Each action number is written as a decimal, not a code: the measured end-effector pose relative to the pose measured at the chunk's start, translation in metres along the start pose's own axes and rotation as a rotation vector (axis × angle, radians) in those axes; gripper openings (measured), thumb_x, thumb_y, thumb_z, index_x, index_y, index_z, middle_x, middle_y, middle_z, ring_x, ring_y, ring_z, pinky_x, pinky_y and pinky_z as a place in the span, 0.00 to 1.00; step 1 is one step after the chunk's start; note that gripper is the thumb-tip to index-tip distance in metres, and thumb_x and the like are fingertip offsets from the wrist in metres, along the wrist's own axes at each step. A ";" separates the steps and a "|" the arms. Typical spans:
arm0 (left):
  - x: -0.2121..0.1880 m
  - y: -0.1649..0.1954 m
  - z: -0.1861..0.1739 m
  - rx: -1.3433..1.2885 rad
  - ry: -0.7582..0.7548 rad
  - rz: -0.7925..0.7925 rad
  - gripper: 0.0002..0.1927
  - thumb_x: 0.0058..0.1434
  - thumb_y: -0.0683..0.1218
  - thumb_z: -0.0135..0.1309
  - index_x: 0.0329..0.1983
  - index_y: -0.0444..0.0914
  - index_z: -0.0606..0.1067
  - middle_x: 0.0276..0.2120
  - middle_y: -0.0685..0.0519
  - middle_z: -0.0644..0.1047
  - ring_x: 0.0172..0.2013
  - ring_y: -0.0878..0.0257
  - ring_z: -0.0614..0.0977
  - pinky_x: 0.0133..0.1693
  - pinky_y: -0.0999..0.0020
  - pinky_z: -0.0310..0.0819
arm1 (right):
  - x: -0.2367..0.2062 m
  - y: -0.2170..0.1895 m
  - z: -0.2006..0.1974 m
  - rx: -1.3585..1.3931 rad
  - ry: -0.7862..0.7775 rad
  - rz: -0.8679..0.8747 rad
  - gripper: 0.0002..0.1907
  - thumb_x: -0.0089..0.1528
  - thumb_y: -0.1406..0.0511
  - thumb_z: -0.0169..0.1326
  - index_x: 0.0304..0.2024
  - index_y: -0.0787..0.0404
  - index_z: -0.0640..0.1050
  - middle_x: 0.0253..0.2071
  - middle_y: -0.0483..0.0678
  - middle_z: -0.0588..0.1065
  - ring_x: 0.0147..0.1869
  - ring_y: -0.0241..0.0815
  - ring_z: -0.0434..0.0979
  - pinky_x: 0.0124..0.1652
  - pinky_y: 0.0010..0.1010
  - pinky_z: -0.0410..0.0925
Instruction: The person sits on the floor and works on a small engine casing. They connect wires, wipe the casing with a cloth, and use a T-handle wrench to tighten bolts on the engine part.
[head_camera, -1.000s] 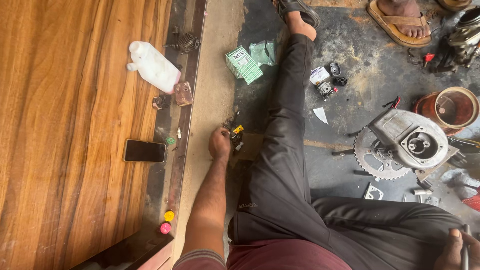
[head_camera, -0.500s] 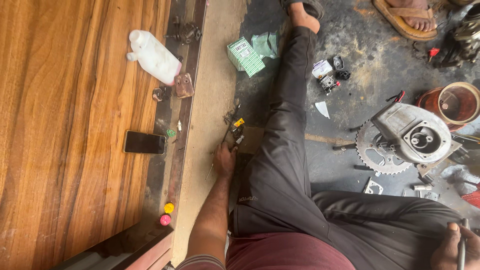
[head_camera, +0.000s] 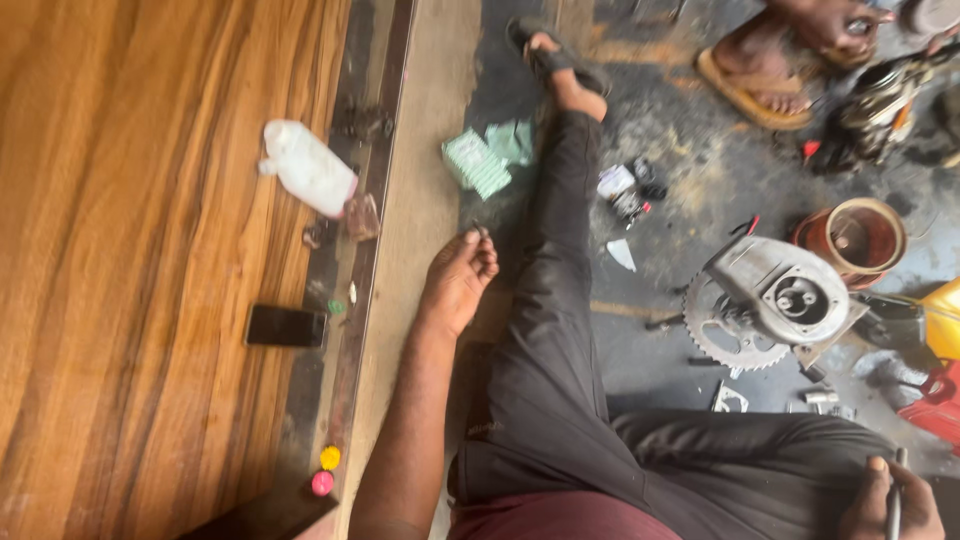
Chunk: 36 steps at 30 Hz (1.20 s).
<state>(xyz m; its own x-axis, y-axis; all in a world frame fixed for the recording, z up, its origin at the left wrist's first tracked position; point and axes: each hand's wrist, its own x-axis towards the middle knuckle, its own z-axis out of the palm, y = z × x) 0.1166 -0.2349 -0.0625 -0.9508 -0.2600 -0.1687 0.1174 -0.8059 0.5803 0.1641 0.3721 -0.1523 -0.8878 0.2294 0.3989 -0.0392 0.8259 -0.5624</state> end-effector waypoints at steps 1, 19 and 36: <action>0.004 0.002 0.009 0.029 -0.008 -0.007 0.12 0.69 0.46 0.60 0.50 0.35 0.76 0.40 0.52 0.77 0.41 0.63 0.78 0.45 0.68 0.75 | 0.003 -0.007 0.002 0.071 -0.004 0.007 0.12 0.73 0.63 0.54 0.44 0.69 0.77 0.37 0.57 0.78 0.41 0.42 0.79 0.46 0.25 0.70; -0.032 -0.073 -0.130 1.791 0.835 0.094 0.20 0.64 0.58 0.59 0.44 0.36 0.80 0.43 0.39 0.82 0.43 0.42 0.83 0.42 0.46 0.77 | 0.007 -0.088 -0.016 0.035 -0.005 0.310 0.17 0.67 0.56 0.58 0.49 0.62 0.81 0.34 0.56 0.80 0.38 0.45 0.81 0.42 0.35 0.70; -0.076 -0.025 -0.049 1.053 0.003 -0.694 0.60 0.46 0.78 0.54 0.77 0.42 0.58 0.75 0.51 0.60 0.74 0.56 0.60 0.71 0.55 0.49 | 0.024 -0.128 -0.111 -0.003 0.322 0.022 0.17 0.77 0.58 0.59 0.44 0.66 0.74 0.39 0.55 0.77 0.40 0.49 0.78 0.44 0.38 0.70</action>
<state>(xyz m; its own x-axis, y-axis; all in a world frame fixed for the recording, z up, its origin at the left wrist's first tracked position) 0.1999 -0.2210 -0.1039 -0.7199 0.0448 -0.6926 -0.6914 0.0406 0.7213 0.1987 0.3288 0.0099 -0.6978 0.3976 0.5958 -0.0201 0.8206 -0.5712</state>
